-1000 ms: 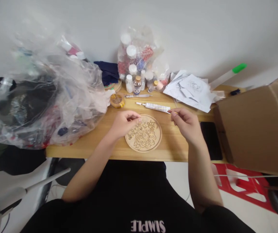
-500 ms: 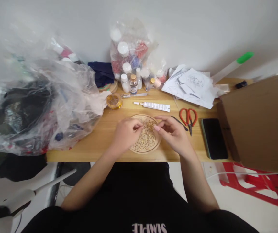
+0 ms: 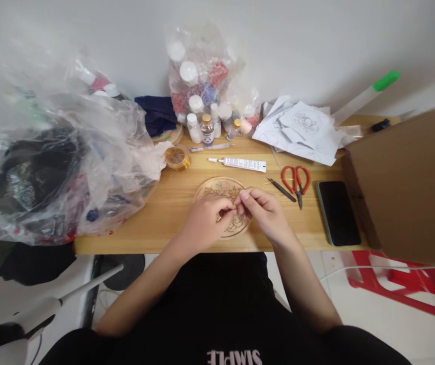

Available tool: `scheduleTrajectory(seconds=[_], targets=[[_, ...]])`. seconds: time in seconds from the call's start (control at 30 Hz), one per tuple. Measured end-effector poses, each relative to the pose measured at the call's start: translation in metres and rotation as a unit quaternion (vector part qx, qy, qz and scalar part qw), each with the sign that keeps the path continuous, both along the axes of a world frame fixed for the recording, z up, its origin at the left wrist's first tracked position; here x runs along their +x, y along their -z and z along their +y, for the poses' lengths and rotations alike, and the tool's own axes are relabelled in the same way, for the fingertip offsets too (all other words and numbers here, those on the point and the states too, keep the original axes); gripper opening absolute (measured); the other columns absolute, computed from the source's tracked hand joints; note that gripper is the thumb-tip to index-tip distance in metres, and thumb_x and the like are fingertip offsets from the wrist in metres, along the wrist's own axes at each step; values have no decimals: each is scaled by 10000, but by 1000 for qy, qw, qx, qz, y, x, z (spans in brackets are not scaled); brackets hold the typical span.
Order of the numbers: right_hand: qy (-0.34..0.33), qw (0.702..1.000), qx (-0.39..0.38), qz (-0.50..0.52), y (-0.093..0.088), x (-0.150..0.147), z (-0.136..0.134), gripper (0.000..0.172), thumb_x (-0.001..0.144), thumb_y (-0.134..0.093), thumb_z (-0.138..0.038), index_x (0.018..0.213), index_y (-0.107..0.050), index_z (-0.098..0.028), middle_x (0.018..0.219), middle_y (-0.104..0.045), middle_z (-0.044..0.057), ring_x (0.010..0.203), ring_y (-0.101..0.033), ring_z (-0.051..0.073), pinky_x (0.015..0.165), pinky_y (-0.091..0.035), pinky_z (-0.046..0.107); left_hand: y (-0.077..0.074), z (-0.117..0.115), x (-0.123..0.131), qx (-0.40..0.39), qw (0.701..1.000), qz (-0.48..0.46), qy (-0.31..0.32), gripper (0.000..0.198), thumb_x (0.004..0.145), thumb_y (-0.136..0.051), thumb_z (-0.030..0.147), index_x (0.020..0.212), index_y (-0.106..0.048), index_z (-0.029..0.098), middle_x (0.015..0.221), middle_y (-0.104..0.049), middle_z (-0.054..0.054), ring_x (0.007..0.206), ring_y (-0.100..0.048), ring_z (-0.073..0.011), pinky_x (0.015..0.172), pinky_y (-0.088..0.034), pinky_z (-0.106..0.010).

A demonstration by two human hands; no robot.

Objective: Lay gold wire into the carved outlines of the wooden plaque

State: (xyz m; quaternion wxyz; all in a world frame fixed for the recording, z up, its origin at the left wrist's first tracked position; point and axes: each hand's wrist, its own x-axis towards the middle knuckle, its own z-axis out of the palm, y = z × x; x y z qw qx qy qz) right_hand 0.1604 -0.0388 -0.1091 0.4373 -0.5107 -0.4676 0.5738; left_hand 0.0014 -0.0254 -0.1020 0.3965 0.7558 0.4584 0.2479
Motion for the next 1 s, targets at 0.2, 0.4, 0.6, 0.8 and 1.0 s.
scheduleTrajectory(seconds=[0.2,0.4,0.6,0.8,1.0], targets=[[23,997,29,-75,7,3,-5,240,839,-619,-420,794,-623,-185,663,-582,-11,602,-517,102,560,-429,229,-1,3,-3,-97,991,-60,-69,119,795,-584,169,712,-666,187,678,-688,16,637,-614,-123,591,-443,-231],[-34,970,80,-226,7,9,-20,128,881,-565,-256,838,-659,-179,738,-644,15,612,-542,101,544,-410,224,1,10,-13,-125,978,-88,-143,154,774,-609,256,646,-634,173,627,-657,5,610,-591,-117,584,-445,-220],[-85,933,184,-297,2,7,-25,122,885,-580,-198,980,-655,-180,850,-685,41,694,-612,126,603,-485,238,3,14,-17,-144,968,-110,-171,157,754,-621,276,636,-632,173,617,-651,8,586,-579,-109,588,-447,-218],[-94,859,325,-383,8,3,-21,132,917,-545,-181,901,-674,-159,836,-721,67,776,-673,175,702,-543,295,1,12,-20,-161,965,-122,-165,179,739,-639,277,595,-622,173,589,-626,18,576,-563,-100,573,-432,-207],[-106,834,383,-383,5,1,-24,164,923,-533,-162,876,-690,-163,829,-732,61,756,-680,165,668,-548,275,3,4,-30,-208,957,-166,-119,113,736,-663,269,684,-632,173,629,-637,22,590,-588,-101,595,-469,-211]])
